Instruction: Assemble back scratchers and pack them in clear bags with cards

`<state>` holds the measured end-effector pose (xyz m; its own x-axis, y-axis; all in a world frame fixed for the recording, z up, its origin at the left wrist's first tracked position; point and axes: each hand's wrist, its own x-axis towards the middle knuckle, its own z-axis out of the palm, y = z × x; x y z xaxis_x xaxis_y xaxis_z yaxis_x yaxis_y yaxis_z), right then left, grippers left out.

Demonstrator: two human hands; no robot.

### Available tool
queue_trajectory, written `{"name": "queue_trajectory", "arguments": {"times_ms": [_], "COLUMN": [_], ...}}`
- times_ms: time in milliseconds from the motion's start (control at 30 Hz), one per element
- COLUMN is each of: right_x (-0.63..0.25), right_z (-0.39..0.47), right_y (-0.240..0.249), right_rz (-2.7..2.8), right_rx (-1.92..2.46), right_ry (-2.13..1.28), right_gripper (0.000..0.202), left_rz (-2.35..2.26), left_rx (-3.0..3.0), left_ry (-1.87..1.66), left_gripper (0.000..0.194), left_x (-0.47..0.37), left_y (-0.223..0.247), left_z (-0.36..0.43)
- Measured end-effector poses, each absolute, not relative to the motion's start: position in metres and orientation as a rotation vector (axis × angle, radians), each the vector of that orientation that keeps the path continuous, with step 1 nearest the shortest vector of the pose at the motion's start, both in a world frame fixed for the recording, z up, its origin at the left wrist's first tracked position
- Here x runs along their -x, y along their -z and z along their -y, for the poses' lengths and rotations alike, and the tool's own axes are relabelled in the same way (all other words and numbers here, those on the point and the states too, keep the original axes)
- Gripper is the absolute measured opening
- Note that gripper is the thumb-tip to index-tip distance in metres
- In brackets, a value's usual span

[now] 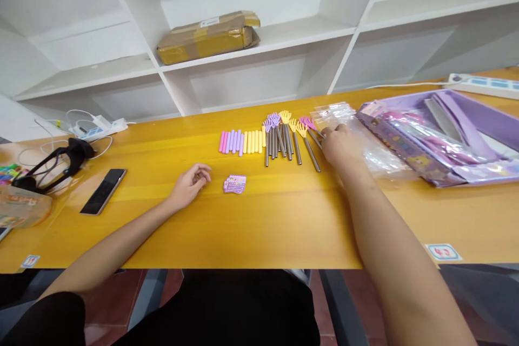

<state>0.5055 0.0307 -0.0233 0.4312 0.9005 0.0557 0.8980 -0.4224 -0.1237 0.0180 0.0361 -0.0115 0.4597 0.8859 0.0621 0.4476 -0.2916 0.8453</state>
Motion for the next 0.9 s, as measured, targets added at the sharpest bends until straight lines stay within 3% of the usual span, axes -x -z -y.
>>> {"name": "queue_trajectory", "arguments": {"times_ms": [267, 367, 733, 900], "right_x": [-0.512, -0.511, -0.493, -0.496], "right_z": [-0.035, -0.034, -0.021, -0.018], "right_y": [0.029, 0.027, -0.001, -0.008], "right_rz": [1.585, 1.562, 1.299, 1.04], "right_rx": [2.55, 2.55, 2.306, 2.053], "right_ry": [0.004, 0.013, -0.038, -0.116], "right_gripper": [0.048, 0.048, 0.025, 0.02], "left_rz": [-1.546, -1.624, -1.744, -1.752], "left_rx": [-2.238, -2.216, -2.285, -2.315], "left_ry": [-0.684, -0.639, -0.428, -0.347], "left_gripper": [0.021, 0.03, 0.051, 0.029], "left_x": [-0.058, -0.074, -0.091, -0.069], "left_y": [0.007, 0.013, 0.011, 0.005], "left_z": [-0.141, -0.167, -0.173, -0.157]}}
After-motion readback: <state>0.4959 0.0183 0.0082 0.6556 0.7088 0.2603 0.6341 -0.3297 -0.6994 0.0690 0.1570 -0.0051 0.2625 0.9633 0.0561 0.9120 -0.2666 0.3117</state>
